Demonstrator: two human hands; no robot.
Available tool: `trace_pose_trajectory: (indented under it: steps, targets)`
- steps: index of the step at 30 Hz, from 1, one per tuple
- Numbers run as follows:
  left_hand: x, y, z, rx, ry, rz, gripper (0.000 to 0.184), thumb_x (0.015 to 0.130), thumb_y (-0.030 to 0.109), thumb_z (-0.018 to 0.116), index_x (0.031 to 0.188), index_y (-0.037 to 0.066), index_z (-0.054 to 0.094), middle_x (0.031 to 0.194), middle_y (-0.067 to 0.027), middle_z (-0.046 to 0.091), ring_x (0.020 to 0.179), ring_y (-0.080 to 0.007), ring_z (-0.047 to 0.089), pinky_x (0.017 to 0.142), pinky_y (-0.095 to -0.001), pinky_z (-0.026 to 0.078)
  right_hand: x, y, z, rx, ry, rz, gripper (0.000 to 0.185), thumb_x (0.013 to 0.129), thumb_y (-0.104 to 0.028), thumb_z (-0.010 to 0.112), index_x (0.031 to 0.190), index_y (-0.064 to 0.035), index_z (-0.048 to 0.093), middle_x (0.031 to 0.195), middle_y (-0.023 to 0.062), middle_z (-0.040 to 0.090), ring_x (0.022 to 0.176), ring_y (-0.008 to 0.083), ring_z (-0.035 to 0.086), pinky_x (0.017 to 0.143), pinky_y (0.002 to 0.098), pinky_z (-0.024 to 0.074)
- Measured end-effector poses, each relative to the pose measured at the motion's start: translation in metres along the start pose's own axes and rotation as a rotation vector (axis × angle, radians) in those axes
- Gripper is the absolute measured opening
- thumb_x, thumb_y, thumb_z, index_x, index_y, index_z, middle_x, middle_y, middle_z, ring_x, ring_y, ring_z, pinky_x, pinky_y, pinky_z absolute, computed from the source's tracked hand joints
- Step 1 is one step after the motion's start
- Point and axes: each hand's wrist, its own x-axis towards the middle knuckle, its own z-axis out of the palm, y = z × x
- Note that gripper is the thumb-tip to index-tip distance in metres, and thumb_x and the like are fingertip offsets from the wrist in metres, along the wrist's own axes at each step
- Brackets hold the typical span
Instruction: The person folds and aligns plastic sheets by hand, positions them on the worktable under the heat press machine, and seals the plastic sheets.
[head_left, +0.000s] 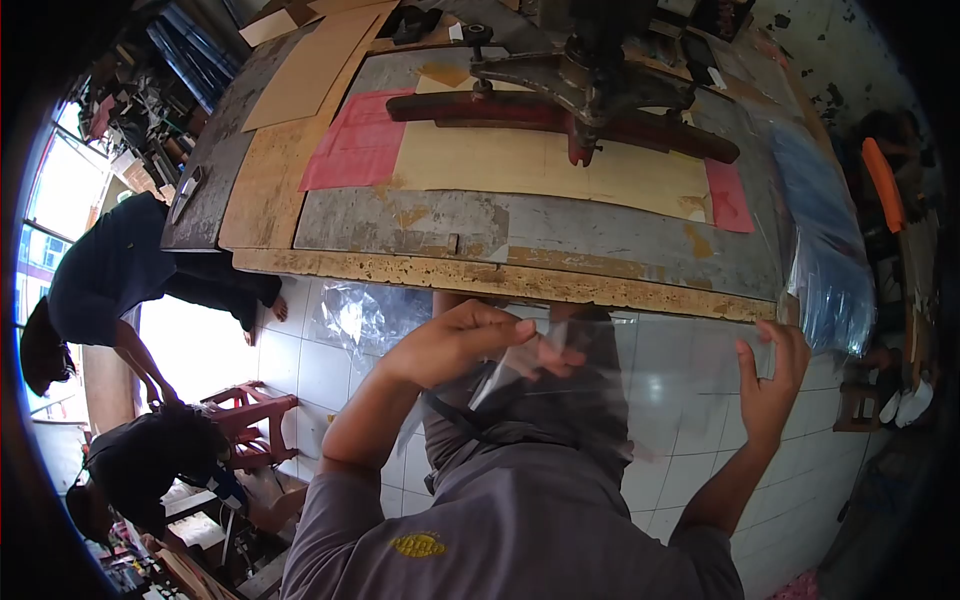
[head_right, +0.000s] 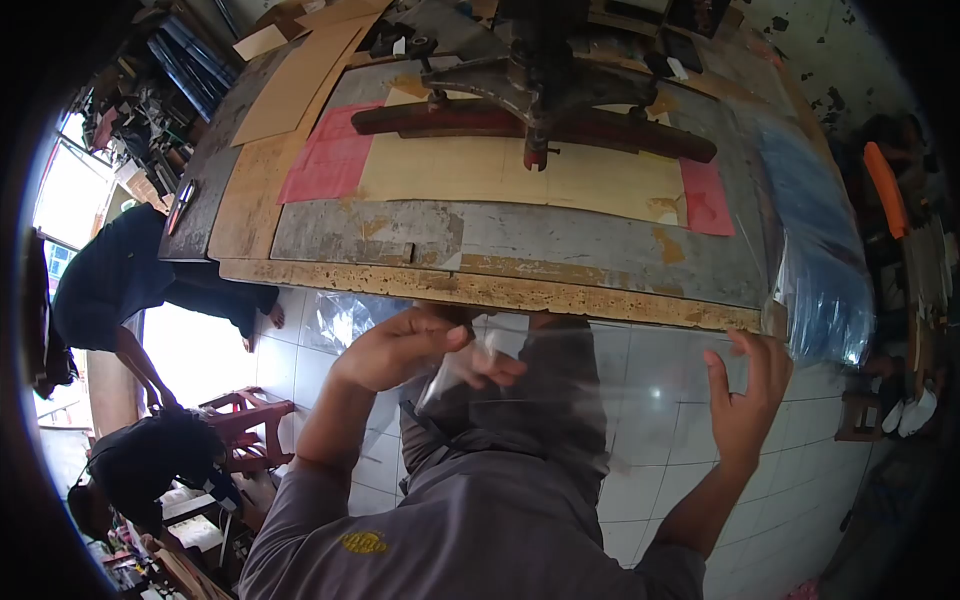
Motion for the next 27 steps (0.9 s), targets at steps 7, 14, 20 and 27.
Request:
trace_pose_trajectory:
  steps: [7, 14, 20, 27]
  targets:
    - [0.016, -0.015, 0.017, -0.55, -0.014, 0.068, 0.055, 0.116, 0.026, 0.031, 0.125, -0.014, 0.068, 0.141, -0.035, 0.063, 0.144, -0.0503, 0.05, 0.125, -0.0525, 0.032, -0.034, -0.052, 0.063, 0.308, 0.026, -0.39, 0.051, 0.083, -0.028, 0.091, 0.126, -0.0111, 0.069, 0.133, 0.0089, 0.062, 0.123, 0.0348, 0.063, 0.102, 0.049, 0.0501]
    - [0.019, -0.032, 0.014, -0.473, -0.007, 0.207, 0.055, 0.114, 0.028, 0.03, 0.149, -0.012, 0.047, 0.142, -0.0393, 0.059, 0.142, -0.0562, 0.049, 0.124, -0.0623, 0.031, -0.037, -0.053, 0.087, 0.344, 0.067, -0.359, 0.034, 0.081, -0.007, 0.089, 0.111, -0.0077, 0.076, 0.109, 0.0053, 0.073, 0.097, 0.0241, 0.071, 0.09, 0.039, 0.0549]
    - [0.011, -0.033, -0.004, -0.448, -0.053, 0.176, 0.056, 0.112, 0.03, 0.034, 0.148, -0.01, 0.05, 0.135, -0.0349, 0.066, 0.138, -0.0511, 0.056, 0.121, -0.0563, 0.037, -0.02, -0.061, 0.07, 0.458, 0.124, -0.424, 0.026, 0.079, 0.002, 0.085, 0.103, -0.0048, 0.077, 0.096, 0.004, 0.074, 0.088, 0.0224, 0.073, 0.08, 0.0405, 0.0579]
    - [0.013, -0.008, -0.005, 0.127, 0.016, 0.339, 0.058, 0.113, 0.04, 0.042, 0.108, -0.008, 0.074, 0.111, -0.028, 0.076, 0.117, -0.0366, 0.072, 0.104, -0.0475, 0.053, -0.008, -0.072, 0.013, 0.436, 0.018, -0.489, 0.021, 0.076, 0.0, 0.085, 0.094, -0.0059, 0.077, 0.086, 0.0045, 0.075, 0.082, 0.0212, 0.076, 0.077, 0.0387, 0.0636]
